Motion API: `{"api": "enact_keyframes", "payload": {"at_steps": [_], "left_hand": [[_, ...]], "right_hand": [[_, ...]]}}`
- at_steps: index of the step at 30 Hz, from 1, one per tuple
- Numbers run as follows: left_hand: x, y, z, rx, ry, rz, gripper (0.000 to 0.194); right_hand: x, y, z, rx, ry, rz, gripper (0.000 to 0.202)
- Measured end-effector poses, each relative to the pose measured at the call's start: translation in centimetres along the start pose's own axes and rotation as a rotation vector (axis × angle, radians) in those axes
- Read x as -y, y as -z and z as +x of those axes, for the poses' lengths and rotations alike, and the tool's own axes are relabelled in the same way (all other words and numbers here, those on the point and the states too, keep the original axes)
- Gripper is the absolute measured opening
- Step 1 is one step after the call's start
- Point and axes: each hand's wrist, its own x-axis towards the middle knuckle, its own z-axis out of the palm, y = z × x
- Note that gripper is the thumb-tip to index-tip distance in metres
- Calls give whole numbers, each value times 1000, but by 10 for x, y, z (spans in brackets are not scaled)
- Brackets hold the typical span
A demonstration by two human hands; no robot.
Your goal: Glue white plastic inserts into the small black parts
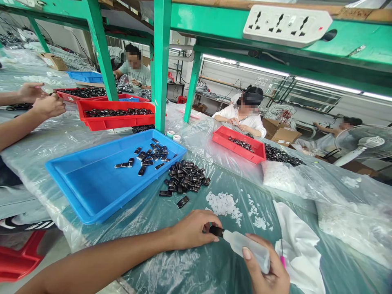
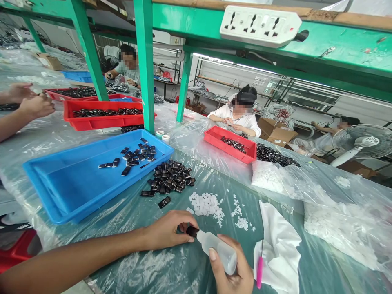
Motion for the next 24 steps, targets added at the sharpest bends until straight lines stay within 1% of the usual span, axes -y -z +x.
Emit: {"api": "enact_keyframes", "payload": {"at_steps": [2,5,8,11,14,19,21,24], "left_hand": [[1,0,0,2,26,-64,23],[2,0,0,-1,57,-150,26],[1,0,0,1,69,-206,26],[0,1,0,2,68,-231,26],[-1,2,0,-1,66,-241,25],[-2,2,0,-3,57,-241,25],[-3,2,0,-4,44,-241,23],[-4,3,0,-13,33,-237,21]], "right_hand": [[-1,0,2,7,-83,59,40],[-6,0,8,64,-196,233,40],[-13,-1,13,116,-266,436,37],[-16,-1,16,114,-323,534,38],[-14,-1,16,106,-349,572,38],[-6,0,15,112,-403,562,35],[-7,0,15,117,-396,616,33],[-14,2,18,129,-385,714,31]]}}
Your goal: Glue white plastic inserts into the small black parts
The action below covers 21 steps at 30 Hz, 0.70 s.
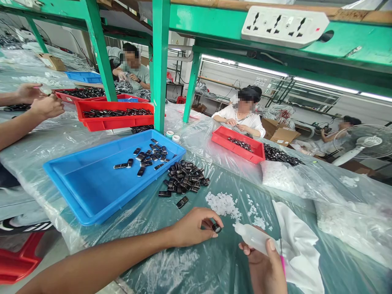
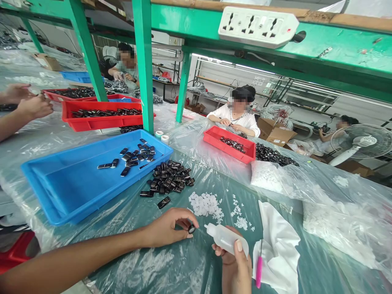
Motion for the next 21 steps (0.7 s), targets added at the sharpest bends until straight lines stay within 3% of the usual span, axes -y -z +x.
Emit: {"api": "enact_keyframes", "payload": {"at_steps": [8,13,16,21], "left_hand": [[1,-1,1,-19,27,0,20],[4,-2,3,-37,81,4,20],[4,-2,4,-33,101,12,20],[2,-1,4,-46,118,25,22]], "right_hand": [[-1,14,16,-24,15,-23,31],[12,12,21,6,157,-426,47],[17,13,26,15,244,-654,37],[18,17,31,49,232,-757,25]]}}
